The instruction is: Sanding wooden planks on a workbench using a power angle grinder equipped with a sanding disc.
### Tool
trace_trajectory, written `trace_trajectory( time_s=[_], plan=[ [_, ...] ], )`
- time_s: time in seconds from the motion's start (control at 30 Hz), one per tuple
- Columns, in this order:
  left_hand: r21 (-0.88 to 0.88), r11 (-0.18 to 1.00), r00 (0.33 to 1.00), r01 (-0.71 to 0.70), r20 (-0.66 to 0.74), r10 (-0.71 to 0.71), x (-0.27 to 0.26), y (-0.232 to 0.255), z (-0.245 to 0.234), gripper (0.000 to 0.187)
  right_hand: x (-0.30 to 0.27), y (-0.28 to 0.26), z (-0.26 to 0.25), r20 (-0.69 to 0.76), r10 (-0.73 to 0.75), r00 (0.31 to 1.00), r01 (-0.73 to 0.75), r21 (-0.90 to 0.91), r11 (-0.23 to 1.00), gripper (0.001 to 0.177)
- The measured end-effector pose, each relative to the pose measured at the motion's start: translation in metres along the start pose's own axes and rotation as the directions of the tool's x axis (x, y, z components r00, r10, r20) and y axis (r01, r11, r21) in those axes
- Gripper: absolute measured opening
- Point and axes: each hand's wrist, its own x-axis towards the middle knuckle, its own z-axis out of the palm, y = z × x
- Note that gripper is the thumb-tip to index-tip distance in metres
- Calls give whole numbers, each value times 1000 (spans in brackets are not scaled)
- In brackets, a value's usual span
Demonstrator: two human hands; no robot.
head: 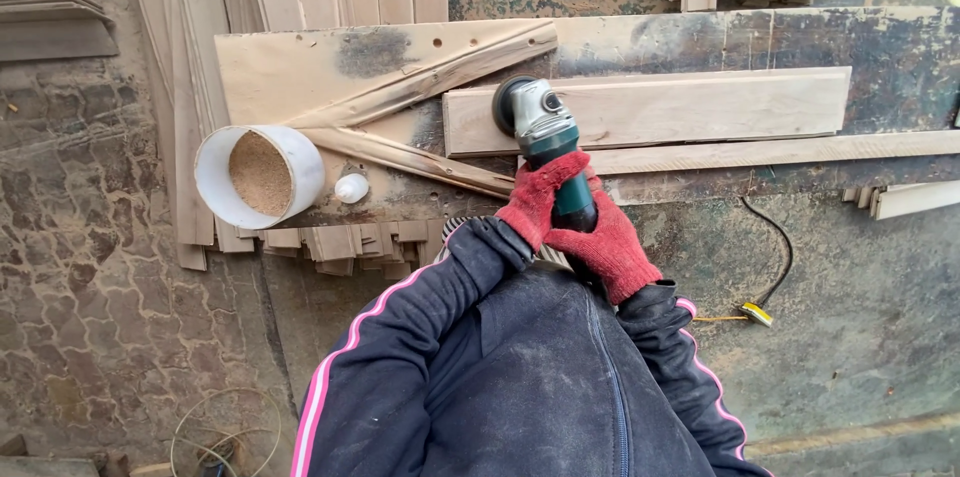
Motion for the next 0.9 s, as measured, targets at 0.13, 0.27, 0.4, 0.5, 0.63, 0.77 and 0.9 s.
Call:
trace_trajectory(
  time_s=[0.13,0.27,0.4,0.5,0.63,0.77,0.9],
  plan=[
    [3,1000,1000,-19,-3,19,9,-2,8,68,15,25,4,-59,13,998,-11,39,999,79],
    [-9,1000,999,-13,48,14,1,6,12,58,21,22,4,-24,21,999,-21,14,1000,76],
    [-113,993,998,-43,46,49,-11,13,-19,49,13,9,9,30,-3,1000,3,11,1000,82],
    [-331,941,994,70,105,-37,-40,33,-16,40,1,-6,0,102,-25,994,41,-152,988,93],
    [-244,969,993,44,117,-16,-17,15,-10,37,-5,-6,-13,74,-18,997,24,-76,997,97],
    [-52,998,989,40,145,-32,13,-14,10,49,-8,6,-23,-20,21,1000,-19,77,997,87],
    [-14,999,987,52,155,-49,18,-27,25,53,15,51,-12,-100,37,994,-23,133,991,81]
  ],
)
